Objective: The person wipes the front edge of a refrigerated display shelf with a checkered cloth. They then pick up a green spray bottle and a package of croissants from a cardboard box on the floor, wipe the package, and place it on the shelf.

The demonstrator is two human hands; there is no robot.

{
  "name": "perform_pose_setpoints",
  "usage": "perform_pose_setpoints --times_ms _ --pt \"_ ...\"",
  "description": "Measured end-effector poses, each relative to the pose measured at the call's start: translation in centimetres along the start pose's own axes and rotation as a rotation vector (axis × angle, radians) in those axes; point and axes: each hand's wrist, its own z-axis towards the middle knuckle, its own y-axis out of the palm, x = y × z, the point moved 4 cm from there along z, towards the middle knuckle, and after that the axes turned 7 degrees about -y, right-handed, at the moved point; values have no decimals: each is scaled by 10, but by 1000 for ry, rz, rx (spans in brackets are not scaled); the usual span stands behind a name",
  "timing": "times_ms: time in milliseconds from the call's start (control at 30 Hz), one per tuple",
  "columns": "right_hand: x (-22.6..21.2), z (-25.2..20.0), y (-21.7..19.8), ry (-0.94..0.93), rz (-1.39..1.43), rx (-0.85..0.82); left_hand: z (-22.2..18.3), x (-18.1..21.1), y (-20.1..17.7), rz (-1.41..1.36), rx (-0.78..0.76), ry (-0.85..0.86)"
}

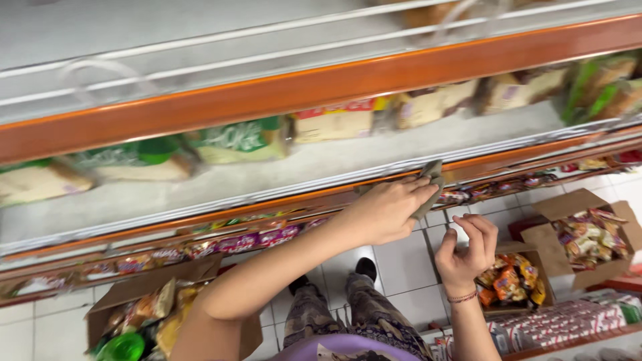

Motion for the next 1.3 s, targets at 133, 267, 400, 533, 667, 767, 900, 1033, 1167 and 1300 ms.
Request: perform_pose_setpoints --times_ms 133,267,400,533,667,767,900,1033,1167,1300 --pt "42 4 -25 42 -45 34 60 9 34 -54 -55 -3" --pt "79 9 -44 63 -77 53 113 22 65 -39 -56 48" --pt "115 16 -60 69 -88 89 157 34 92 -65 -56 77" --pt "144 17 -74 67 -113 93 196 44 117 -48 -23 115" --pt "166 15 -90 84 -137 101 221 51 137 -37 15 132" --pt "177 14 -96 98 -142 99 229 50 144 5 69 153" --pt "183 14 -98 83 -139 100 235 49 149 5 24 133" --pt "187 18 -94 131 -110 131 237 53 145 -7 49 129" --pt "190 21 -91 149 -93 165 237 58 144 7 57 125" --pt "191 25 -88 168 -82 190 241 57 150 37 7 47"
